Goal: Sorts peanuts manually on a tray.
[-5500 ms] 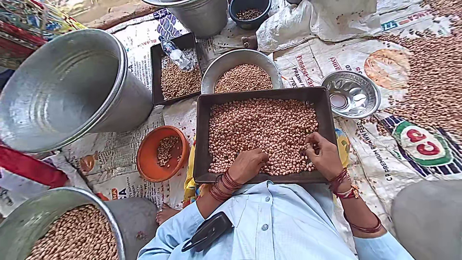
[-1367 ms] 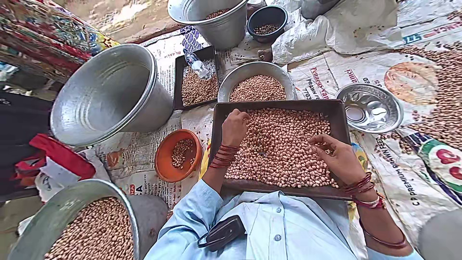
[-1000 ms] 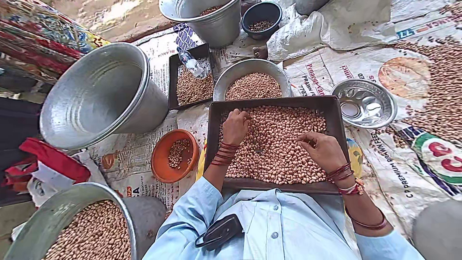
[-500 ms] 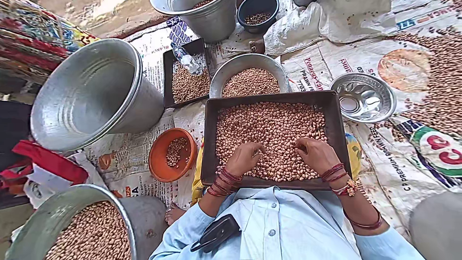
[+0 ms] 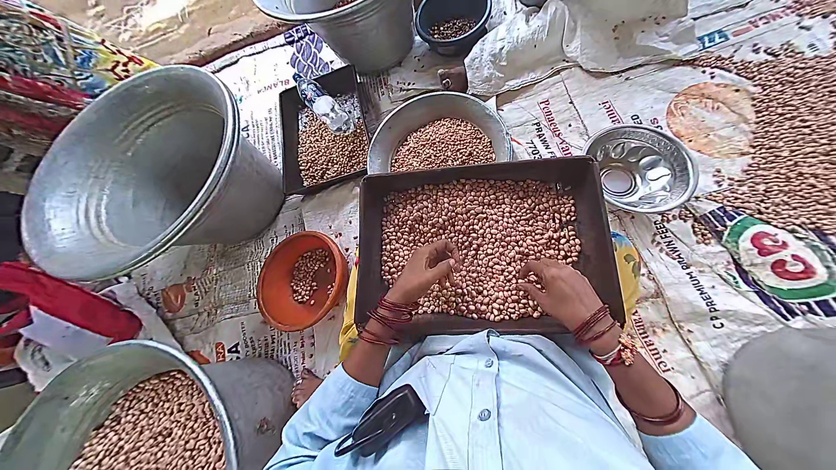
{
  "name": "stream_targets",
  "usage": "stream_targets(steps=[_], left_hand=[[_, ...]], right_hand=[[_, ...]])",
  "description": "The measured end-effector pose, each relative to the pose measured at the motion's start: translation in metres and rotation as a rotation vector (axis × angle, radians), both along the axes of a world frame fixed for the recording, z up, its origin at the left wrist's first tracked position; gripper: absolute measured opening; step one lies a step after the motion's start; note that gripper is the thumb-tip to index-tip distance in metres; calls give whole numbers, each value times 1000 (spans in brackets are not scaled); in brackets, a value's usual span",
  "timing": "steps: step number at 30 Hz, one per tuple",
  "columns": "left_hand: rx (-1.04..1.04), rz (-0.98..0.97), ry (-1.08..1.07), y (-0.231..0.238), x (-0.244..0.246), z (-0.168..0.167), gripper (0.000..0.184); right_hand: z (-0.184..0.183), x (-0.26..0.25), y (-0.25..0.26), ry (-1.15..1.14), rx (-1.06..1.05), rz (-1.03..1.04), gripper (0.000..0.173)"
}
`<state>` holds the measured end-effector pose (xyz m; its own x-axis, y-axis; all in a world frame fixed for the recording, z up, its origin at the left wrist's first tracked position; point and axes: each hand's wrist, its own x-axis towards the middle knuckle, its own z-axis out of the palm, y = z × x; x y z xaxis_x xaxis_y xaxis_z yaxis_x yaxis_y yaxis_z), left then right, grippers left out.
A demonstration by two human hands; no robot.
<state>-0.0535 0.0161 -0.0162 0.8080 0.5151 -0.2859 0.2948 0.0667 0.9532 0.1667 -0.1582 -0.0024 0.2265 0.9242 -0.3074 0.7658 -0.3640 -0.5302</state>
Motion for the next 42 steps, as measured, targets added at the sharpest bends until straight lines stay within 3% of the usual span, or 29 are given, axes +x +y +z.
stream_targets(steps=[2,4,6,10,14,17,22,27,33,36,38,42], left_hand=[[-4,-109,33,-6,-2,-1,21],[168,-226,137,-16,-2,-4,22],[328,-280,220,-26,2,-6,23],[428,-307,275,-39,8,-6,21],[478,-351,301,-40,9,-3,17],[382,-300,228,-31,3,-4,17],[63,-58,90,-8,-16,4,15],[95,-246,180,-26,-7,-5,23],[-51,-352,115,-40,9,1,12],[-101,-287,116,-29,-2,5,9],[-30,-164,116,-15,-23,12,10],[468,288,362,25,-92,51,10]], right_hand=[[-1,0,2,28,-26,5,26],[-4,6,2,86,4,4,25],[-15,15,-2,191,183,-82,23],[-17,22,-3,423,407,-318,19],[-13,7,7,217,404,-86,20],[-5,-15,17,44,247,97,22],[10,-33,31,-62,-62,168,26],[26,-37,35,-43,-160,182,27],[32,-66,21,-16,361,301,13],[27,-66,23,-24,482,314,13],[24,-58,24,-36,472,300,14],[18,-33,16,-15,380,231,16]])
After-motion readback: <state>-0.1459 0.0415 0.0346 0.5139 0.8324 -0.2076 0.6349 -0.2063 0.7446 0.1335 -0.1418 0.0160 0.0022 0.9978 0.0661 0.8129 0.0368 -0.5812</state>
